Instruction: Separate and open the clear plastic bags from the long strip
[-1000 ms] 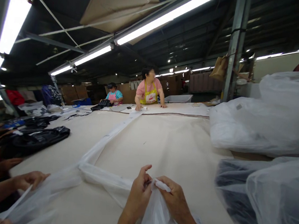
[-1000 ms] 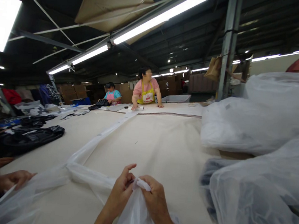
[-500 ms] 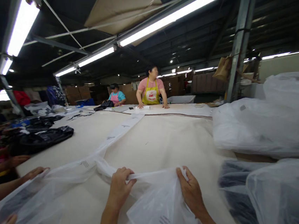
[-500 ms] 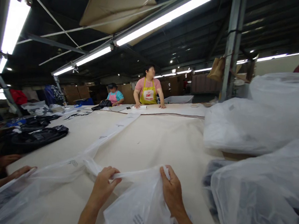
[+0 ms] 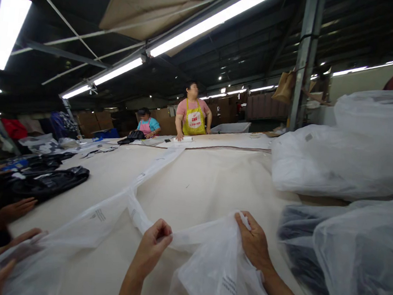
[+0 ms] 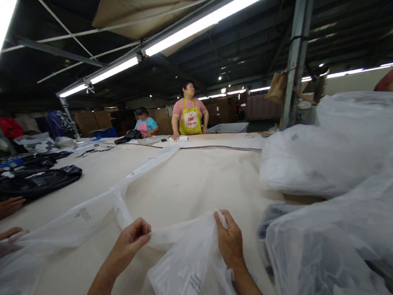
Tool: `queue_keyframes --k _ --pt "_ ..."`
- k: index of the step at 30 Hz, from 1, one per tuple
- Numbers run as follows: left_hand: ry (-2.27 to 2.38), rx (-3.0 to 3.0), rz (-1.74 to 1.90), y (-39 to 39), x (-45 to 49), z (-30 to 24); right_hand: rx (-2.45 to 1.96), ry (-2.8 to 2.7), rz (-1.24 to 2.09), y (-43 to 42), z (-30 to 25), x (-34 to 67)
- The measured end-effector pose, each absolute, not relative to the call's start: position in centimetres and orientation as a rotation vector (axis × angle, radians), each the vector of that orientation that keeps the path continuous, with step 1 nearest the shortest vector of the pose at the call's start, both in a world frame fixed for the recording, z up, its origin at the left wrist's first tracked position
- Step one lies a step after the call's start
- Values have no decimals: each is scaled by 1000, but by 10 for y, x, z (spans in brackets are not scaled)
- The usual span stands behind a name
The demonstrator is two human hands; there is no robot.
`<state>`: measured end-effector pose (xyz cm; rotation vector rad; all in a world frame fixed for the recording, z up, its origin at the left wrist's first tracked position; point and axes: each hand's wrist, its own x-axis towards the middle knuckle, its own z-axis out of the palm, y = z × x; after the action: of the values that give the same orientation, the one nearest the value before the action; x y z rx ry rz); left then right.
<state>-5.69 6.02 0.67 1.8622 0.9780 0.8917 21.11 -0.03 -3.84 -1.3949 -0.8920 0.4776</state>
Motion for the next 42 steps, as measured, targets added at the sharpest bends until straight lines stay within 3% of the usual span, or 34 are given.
queue_keyframes --k 7,16,31,42 --pt "1252 2037 722 59 -60 6 -1406 -883 472 -3 -33 211" --pt "1197 1952 890 65 -69 9 -1391 -822 499 -1 -39 222" --pt "989 1732 873 58 -70 13 -1427 -756 481 -1 -39 226" --pt "1234 1983 924 61 -66 6 -1426 -731 465 0 -40 227"
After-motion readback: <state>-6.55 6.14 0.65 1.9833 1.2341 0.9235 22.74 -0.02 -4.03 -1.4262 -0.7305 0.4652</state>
